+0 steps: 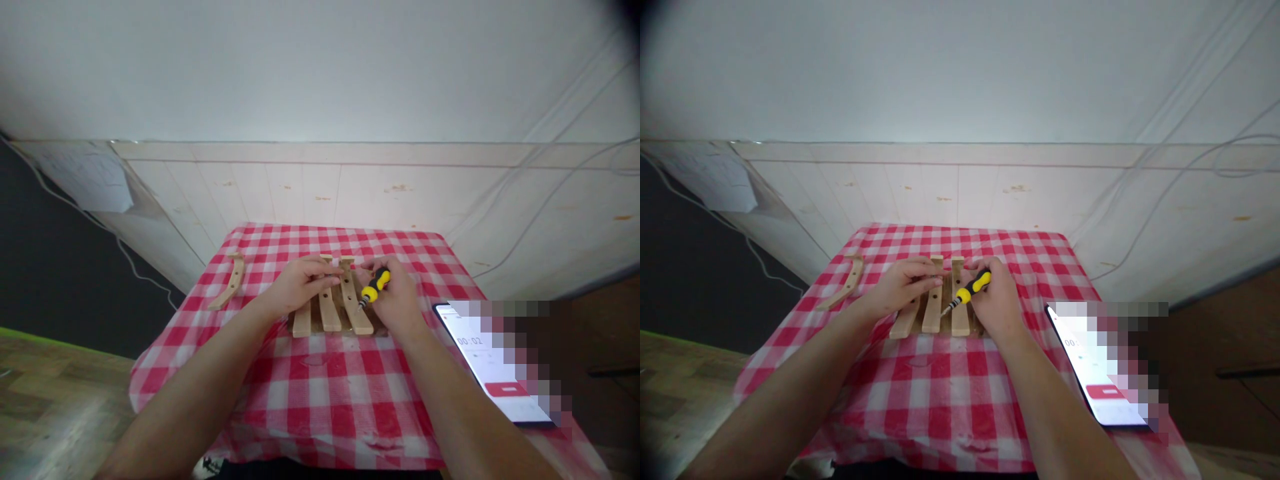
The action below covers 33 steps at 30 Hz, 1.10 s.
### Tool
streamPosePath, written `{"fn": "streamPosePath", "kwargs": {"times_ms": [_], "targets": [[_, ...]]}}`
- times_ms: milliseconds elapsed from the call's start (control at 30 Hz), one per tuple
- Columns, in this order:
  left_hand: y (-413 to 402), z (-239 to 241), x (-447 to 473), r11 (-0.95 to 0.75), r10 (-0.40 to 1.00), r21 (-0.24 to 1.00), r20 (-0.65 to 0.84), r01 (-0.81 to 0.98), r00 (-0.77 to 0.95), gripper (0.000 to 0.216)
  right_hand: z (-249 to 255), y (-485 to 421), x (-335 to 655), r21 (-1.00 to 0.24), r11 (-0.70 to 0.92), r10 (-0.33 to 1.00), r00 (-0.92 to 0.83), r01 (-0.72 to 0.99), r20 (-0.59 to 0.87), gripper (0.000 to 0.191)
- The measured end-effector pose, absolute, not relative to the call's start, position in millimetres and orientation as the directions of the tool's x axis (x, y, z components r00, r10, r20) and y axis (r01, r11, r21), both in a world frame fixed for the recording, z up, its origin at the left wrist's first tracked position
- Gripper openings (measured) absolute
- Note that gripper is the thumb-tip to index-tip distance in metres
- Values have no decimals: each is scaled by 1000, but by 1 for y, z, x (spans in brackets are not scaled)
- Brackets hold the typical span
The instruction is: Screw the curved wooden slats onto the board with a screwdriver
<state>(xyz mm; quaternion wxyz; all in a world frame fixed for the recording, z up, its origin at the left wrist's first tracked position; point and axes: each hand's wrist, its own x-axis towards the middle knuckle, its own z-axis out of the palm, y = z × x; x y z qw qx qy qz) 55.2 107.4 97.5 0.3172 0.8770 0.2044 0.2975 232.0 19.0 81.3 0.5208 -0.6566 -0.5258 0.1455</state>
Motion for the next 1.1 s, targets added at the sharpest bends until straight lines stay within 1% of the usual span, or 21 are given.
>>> {"fn": "streamPosePath", "kwargs": {"times_ms": [33,100,133,200,267,333,467,567,600,667,800,867,933,1000,1100], "targets": [[105,99,56,-710,562,685,411,164,718,24,84,17,230,-843,173,838,374,509,398,17],[101,101,57,-697,566,700,404,155,719,22,87,13,227,-842,304,851,270,445,450,19],[99,102,58,-680,562,718,380,150,735,20,87,12,224,-834,347,858,213,429,466,21],[98,102,60,-611,562,781,313,129,766,17,85,11,220,-795,400,855,127,456,503,24],[98,101,61,-495,583,863,241,104,776,17,83,11,216,-729,415,838,83,544,539,23],[99,99,61,-397,595,914,191,79,781,18,82,12,214,-683,414,823,73,602,563,21],[101,97,60,-332,566,942,161,44,808,23,83,13,217,-691,414,827,72,593,558,18],[102,96,60,-294,575,955,138,46,806,30,84,14,221,-718,359,842,124,597,525,14],[102,96,60,-310,579,949,143,54,802,30,84,13,223,-727,328,852,145,603,504,14],[102,96,60,-393,578,916,179,79,796,29,86,12,225,-733,287,870,152,617,468,12],[99,100,60,-600,572,784,280,160,771,28,89,7,227,-699,282,883,107,657,457,8],[97,101,60,-673,575,710,324,208,751,28,89,7,228,-694,255,879,138,673,457,6],[97,101,61,-732,547,645,367,218,753,29,87,10,232,-718,205,876,203,665,438,7],[99,98,62,-788,441,597,379,149,814,37,82,15,237,-767,156,875,274,622,400,11],[104,95,65,-814,202,580,280,2,938,43,75,23,246,-864,149,882,331,481,337,17]]}}
